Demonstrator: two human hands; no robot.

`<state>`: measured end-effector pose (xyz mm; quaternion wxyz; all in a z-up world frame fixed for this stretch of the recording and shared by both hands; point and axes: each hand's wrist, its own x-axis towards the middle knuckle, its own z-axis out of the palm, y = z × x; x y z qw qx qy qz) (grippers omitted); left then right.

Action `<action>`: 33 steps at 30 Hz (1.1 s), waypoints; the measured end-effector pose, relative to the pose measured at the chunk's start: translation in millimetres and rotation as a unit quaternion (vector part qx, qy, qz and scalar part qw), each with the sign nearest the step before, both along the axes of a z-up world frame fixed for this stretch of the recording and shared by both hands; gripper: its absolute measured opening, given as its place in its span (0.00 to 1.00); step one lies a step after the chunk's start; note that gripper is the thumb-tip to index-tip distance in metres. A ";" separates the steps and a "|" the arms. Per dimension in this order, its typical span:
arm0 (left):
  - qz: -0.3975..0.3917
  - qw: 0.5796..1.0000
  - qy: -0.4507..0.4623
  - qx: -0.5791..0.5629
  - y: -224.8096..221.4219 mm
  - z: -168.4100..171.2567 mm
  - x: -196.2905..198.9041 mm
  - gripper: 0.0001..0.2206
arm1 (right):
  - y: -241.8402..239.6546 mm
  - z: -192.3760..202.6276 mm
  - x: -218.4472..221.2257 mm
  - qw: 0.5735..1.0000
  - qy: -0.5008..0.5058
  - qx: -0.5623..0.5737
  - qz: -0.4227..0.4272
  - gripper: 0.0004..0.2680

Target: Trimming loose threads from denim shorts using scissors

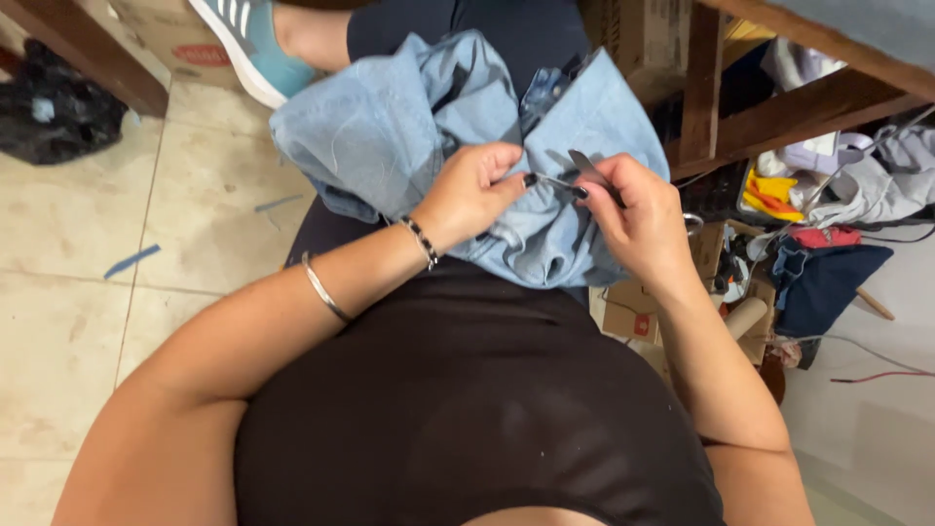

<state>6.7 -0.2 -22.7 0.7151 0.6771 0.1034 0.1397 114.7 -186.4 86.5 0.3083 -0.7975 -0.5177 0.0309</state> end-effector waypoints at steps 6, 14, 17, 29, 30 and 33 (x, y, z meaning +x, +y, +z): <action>0.008 1.000 0.004 0.009 -0.2 -1.9 4.4 0.14 | 3.2 6.6 2.1 0.999 0.014 0.017 -0.025 0.04; 0.004 0.996 -0.047 -0.073 -0.8 53.1 -19.8 0.13 | -3.9 26.0 -4.2 0.999 0.027 -0.012 -0.036 0.03; 0.006 0.996 -0.055 -0.070 -1.3 53.9 -21.3 0.13 | -4.9 33.6 -9.2 0.998 0.047 -0.034 0.003 0.04; 0.001 0.991 -0.061 -0.118 -7.7 37.7 -13.5 0.07 | 13.6 23.2 -7.1 0.997 0.033 0.048 -0.043 0.02; 0.008 0.992 -0.056 -0.113 -6.9 39.1 -13.6 0.06 | 17.2 27.6 -7.5 0.997 0.027 0.065 -0.042 0.02; 0.016 0.991 -0.052 -0.119 -4.9 47.1 -15.1 0.05 | 18.9 39.5 0.5 0.993 0.032 0.106 -0.052 0.03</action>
